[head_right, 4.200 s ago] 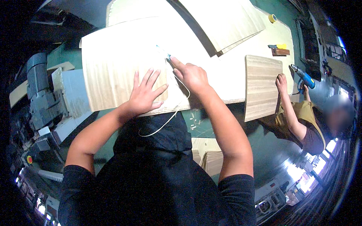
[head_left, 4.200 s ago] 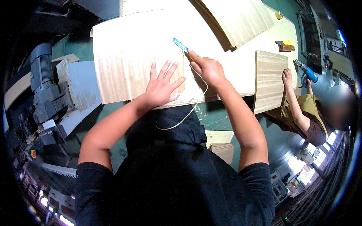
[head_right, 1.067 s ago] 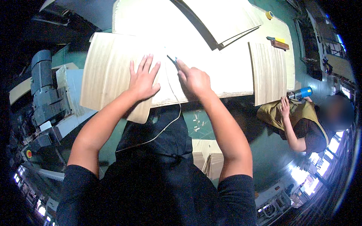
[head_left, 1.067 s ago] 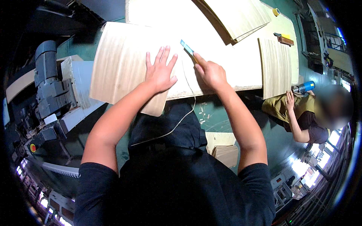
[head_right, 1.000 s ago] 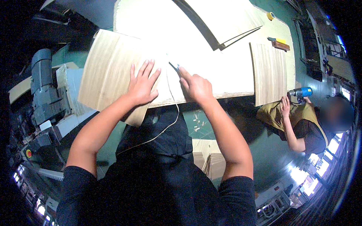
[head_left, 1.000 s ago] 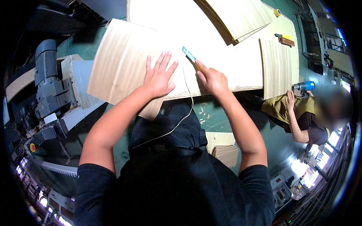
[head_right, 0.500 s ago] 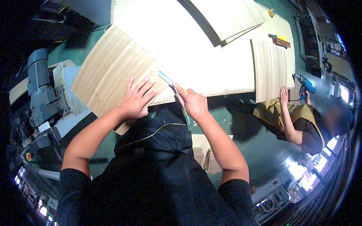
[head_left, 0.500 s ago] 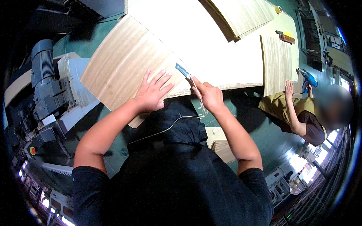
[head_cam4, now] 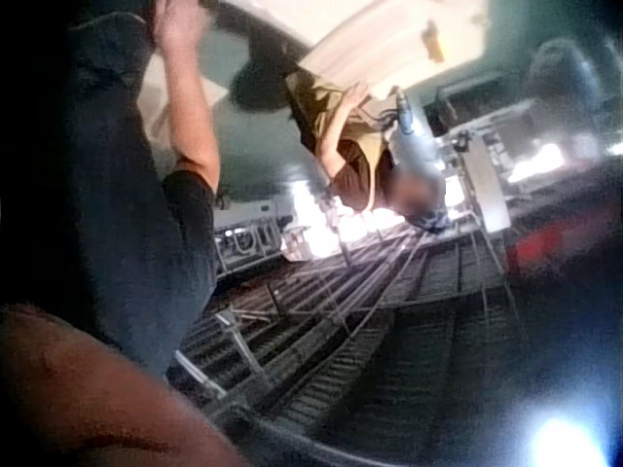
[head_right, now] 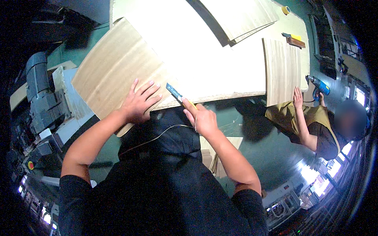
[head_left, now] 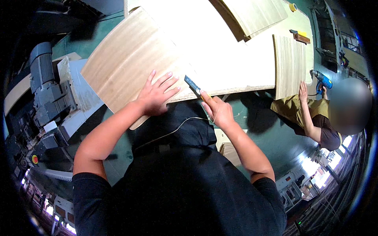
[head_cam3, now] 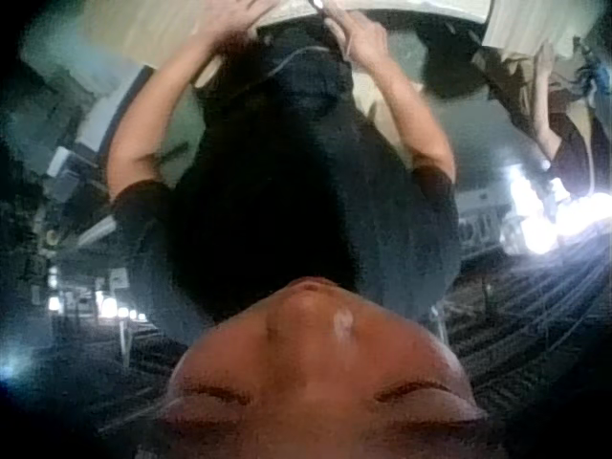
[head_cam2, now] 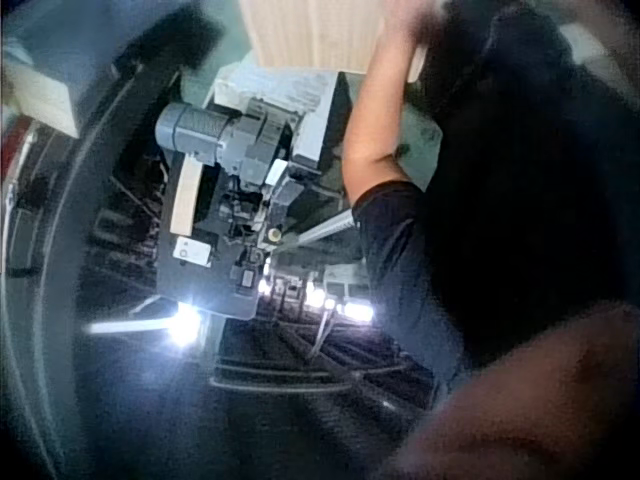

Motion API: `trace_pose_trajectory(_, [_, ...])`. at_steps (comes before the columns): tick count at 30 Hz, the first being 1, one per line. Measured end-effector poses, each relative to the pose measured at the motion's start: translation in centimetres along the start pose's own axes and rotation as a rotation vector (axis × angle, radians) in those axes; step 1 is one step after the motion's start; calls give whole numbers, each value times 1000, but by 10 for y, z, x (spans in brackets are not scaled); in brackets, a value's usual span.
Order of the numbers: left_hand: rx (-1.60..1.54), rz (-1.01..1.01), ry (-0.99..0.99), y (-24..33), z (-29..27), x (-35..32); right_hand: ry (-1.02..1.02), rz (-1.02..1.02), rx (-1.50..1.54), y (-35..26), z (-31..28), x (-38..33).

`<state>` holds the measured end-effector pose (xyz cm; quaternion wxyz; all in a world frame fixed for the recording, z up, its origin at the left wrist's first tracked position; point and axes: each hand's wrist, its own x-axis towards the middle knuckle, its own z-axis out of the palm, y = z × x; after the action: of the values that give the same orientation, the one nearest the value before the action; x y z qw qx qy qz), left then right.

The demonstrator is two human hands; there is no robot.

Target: The person uses a utility knife to trim excess material or veneer from the edges of wooden boards, then places the finished boards onto a stack.

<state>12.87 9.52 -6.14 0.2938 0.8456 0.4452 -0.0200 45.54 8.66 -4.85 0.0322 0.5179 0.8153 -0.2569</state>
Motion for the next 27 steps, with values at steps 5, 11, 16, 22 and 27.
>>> trace_pose_trajectory(5, [31, -9, -43, 3, -7, 1, 0, 83, -23, -18, 18, -16])
trace_pose_trajectory(11, [28, -21, -88, 3, -9, 1, 100, 124, 79, -30, 28, -13])
trace_pose_trajectory(16, [34, -1, -81, 0, -5, 2, 191, 117, 40, -12, 33, 9])
trace_pose_trajectory(22, [73, -4, -22, -1, 5, 1, 158, 102, -99, -11, 26, 12])
trace_pose_trajectory(27, [72, -12, 48, 4, 7, 3, 170, 96, -11, -2, 28, 7])
